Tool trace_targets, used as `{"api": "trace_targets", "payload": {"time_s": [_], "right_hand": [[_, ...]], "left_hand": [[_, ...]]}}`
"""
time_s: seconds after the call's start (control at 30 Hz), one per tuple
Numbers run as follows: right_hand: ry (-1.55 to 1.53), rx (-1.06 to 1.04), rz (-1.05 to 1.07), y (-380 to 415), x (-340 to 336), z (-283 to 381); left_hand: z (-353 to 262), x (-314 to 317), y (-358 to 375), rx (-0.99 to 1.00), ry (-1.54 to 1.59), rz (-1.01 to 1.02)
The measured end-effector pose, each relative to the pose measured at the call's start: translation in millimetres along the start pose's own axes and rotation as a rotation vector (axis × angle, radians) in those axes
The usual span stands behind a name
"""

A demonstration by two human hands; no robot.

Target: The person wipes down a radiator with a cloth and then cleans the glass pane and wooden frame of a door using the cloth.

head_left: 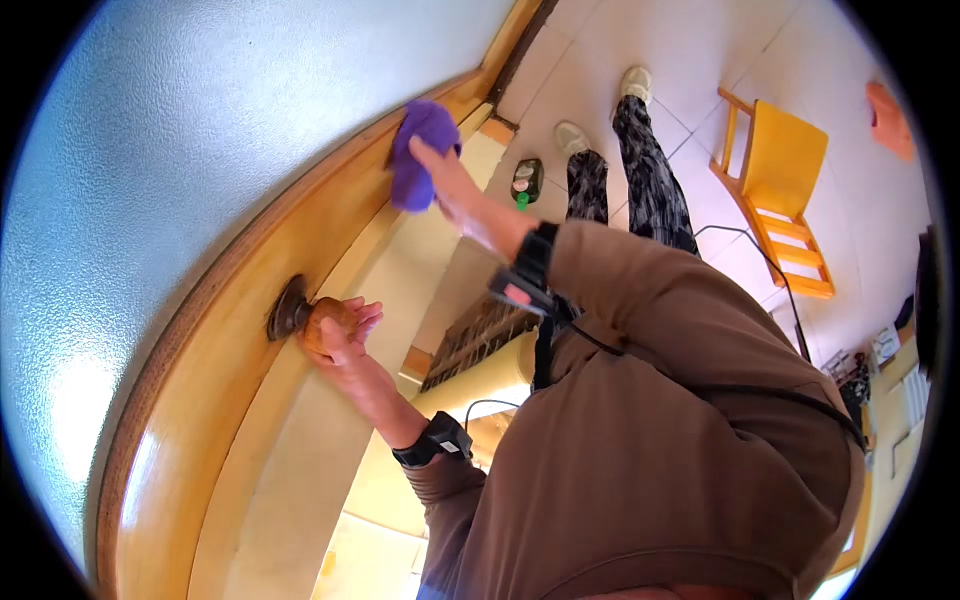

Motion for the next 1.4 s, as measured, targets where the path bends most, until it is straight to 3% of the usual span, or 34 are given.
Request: {"api": "trace_targets", "payload": {"time_s": [0.1,0.17,0.2,0.27,0.3,0.37,0.4,0.57,0.67,0.97,1.07,1.4], "right_hand": [[0.214,-0.162,0.237,100,35,10],[0.313,-0.518,0.35,164,62,46],[0.307,-0.519,0.348,165,64,51],[0.48,-1.151,0.464,198,81,82],[0.473,-1.156,0.454,189,82,86],[0.521,-1.563,0.455,186,84,100],[0.514,-1.66,0.527,180,82,102],[0.478,-1.523,0.4,111,71,117],[0.521,-1.563,0.469,89,60,123],[0.79,-1.302,0.475,-26,13,112],[0.795,-1.243,0.433,-57,-1,112],[0.787,-0.9,0.356,-164,-41,95]], "left_hand": [[1,6,2,0.01,0.015,0.023],[-9,2,3,0.122,0.048,-0.115],[-8,3,2,0.127,0.045,-0.111],[-7,1,-1,0.164,0.034,-0.134],[-11,3,-1,0.17,0.032,-0.124],[-5,9,6,0.067,-0.025,0.003],[-4,7,6,0.065,-0.028,0.016],[-4,10,5,0.045,-0.151,-0.001],[-4,11,5,0.046,-0.148,-0.01],[8,1,0,-0.001,-0.192,-0.036],[20,-11,-4,-0.129,-0.22,-0.038],[17,-7,-1,-0.28,-0.325,-0.145]]}}
Point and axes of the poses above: each hand's wrist, its own y-axis away from the middle knuckle, its own x-axis out of the palm, z = x × y, the point moved 9 cm from there along -y, towards the middle knuckle, and after that the axes turned 15 degrees about -z, right-handed, at the moved point
